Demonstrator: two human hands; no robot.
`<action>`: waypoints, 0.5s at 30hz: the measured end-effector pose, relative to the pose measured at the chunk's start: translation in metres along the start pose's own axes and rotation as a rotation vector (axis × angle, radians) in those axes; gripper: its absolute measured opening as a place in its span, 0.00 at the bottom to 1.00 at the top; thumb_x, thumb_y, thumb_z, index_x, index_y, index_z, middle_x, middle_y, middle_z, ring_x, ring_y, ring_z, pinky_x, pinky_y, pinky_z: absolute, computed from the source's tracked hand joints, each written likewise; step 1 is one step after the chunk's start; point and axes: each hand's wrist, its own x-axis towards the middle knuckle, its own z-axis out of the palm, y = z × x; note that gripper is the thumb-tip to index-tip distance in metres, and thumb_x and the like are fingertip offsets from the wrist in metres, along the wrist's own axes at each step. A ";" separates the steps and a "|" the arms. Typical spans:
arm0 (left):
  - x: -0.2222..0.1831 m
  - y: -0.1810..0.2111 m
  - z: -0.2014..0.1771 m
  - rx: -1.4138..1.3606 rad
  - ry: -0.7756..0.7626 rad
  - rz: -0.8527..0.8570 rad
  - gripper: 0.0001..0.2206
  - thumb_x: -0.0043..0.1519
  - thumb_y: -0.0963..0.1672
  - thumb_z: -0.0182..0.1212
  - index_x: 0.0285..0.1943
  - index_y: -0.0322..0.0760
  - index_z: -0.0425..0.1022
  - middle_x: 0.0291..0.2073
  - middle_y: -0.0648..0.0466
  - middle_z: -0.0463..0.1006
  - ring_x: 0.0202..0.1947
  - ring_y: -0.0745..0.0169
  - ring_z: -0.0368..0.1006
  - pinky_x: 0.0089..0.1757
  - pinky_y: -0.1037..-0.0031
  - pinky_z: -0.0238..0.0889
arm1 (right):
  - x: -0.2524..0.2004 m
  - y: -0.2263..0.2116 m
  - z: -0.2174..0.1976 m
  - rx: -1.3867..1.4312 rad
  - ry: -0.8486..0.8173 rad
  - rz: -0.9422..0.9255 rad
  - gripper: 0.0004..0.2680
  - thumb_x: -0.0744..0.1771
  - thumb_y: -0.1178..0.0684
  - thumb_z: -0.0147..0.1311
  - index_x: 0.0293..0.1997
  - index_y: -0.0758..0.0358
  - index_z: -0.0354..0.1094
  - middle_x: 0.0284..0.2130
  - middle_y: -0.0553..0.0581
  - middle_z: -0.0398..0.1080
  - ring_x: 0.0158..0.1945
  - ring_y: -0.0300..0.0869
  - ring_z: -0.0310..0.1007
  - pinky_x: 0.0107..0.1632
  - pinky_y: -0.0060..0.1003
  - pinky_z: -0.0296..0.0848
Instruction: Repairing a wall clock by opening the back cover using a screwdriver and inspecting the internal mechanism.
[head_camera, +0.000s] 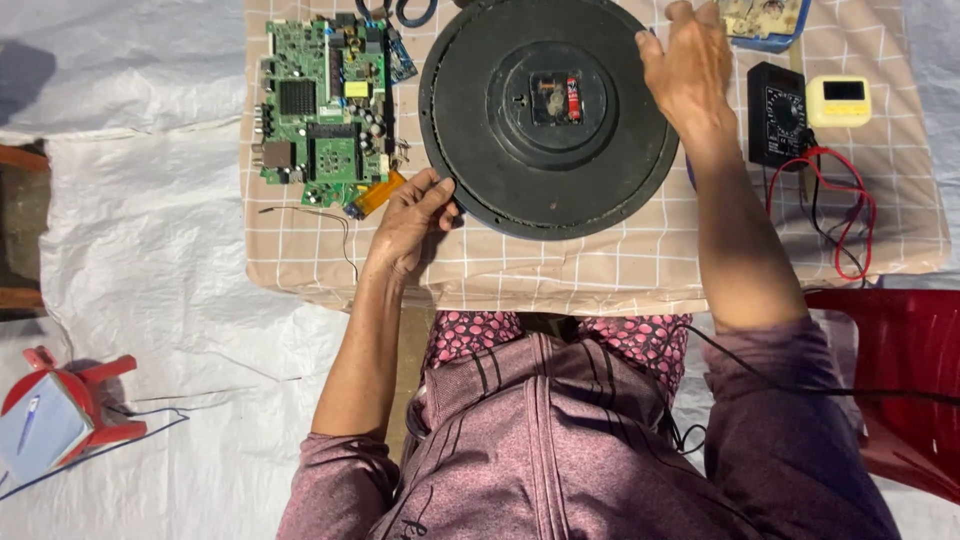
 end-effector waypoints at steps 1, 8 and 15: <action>0.000 -0.001 0.000 -0.005 0.002 -0.003 0.07 0.65 0.40 0.64 0.35 0.40 0.71 0.23 0.54 0.76 0.17 0.74 0.66 0.26 0.84 0.63 | -0.012 0.004 -0.004 -0.002 -0.005 -0.001 0.13 0.73 0.51 0.62 0.56 0.73 0.69 0.47 0.78 0.67 0.48 0.71 0.71 0.44 0.59 0.72; -0.001 0.001 0.003 -0.008 -0.037 0.019 0.06 0.65 0.40 0.64 0.37 0.40 0.72 0.21 0.55 0.76 0.15 0.74 0.65 0.27 0.81 0.61 | -0.105 -0.006 -0.050 0.164 0.182 -0.039 0.10 0.71 0.61 0.60 0.57 0.71 0.69 0.45 0.68 0.66 0.40 0.55 0.75 0.44 0.50 0.73; 0.000 0.000 -0.001 0.024 -0.030 0.013 0.04 0.66 0.40 0.64 0.40 0.40 0.73 0.22 0.55 0.78 0.16 0.74 0.68 0.26 0.80 0.66 | -0.160 -0.029 -0.067 0.110 0.164 0.078 0.14 0.69 0.64 0.60 0.60 0.71 0.61 0.50 0.71 0.60 0.51 0.63 0.62 0.51 0.56 0.65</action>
